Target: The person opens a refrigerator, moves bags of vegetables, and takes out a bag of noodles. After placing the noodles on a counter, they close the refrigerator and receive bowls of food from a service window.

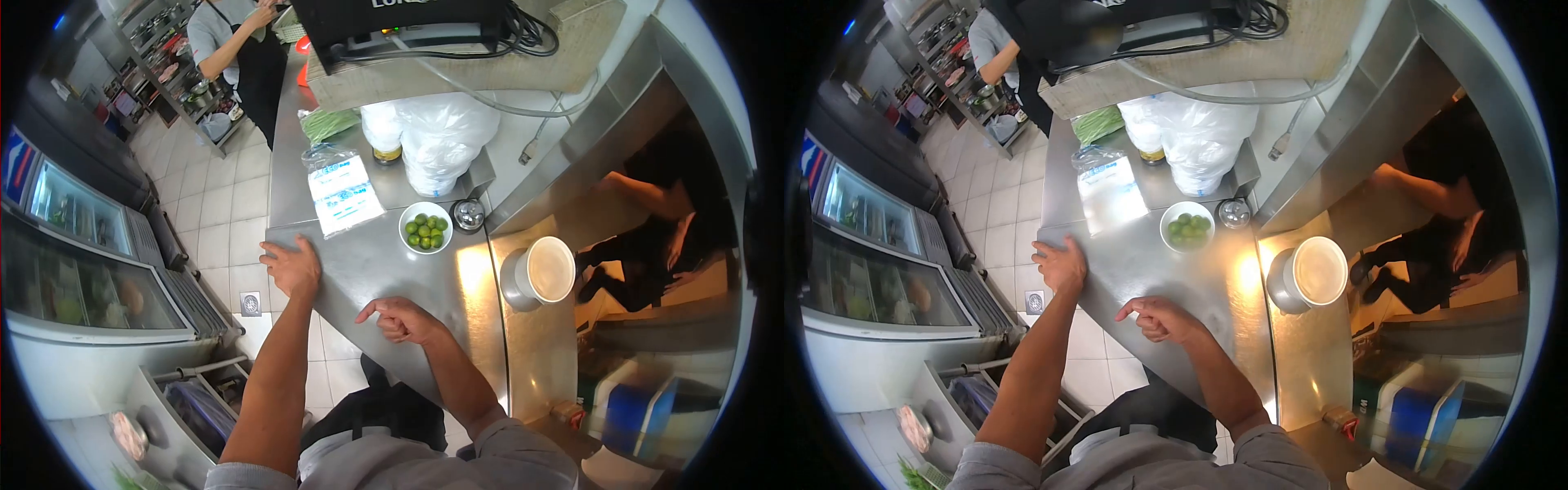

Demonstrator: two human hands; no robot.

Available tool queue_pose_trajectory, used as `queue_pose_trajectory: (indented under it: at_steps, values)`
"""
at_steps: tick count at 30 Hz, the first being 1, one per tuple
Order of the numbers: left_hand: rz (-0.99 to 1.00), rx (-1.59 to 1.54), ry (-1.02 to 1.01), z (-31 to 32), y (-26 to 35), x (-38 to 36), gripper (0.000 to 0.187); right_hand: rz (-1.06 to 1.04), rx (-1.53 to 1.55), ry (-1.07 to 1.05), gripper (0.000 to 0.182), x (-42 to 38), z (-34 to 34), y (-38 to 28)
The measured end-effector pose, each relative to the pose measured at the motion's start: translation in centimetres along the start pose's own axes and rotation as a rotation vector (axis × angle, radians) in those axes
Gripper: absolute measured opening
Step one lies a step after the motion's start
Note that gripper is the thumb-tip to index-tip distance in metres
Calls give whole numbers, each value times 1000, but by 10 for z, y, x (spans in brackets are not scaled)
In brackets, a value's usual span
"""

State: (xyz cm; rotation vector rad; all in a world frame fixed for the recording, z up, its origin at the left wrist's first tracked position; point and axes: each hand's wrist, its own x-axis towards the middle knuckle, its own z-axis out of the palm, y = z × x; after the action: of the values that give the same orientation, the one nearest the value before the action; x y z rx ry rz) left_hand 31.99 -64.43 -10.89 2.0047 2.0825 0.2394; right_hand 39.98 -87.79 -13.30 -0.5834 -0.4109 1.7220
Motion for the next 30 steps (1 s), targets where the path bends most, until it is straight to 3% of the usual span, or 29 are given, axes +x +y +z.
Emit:
queue_pose_trajectory:
  at_steps: [8, 12, 30]
  values:
    - [-5, 16, 82, 18, -3, 4, 89, 30, 37, -4, 41, 1, 2, -1]
    - [27, 43, 13, 10, 0, 0, 90, 32, 17, 22, 43, 0, 6, -4]
    - [4, 50, 62, 32, -7, 8, 89, 44, 32, 14, 48, -4, 3, -2]
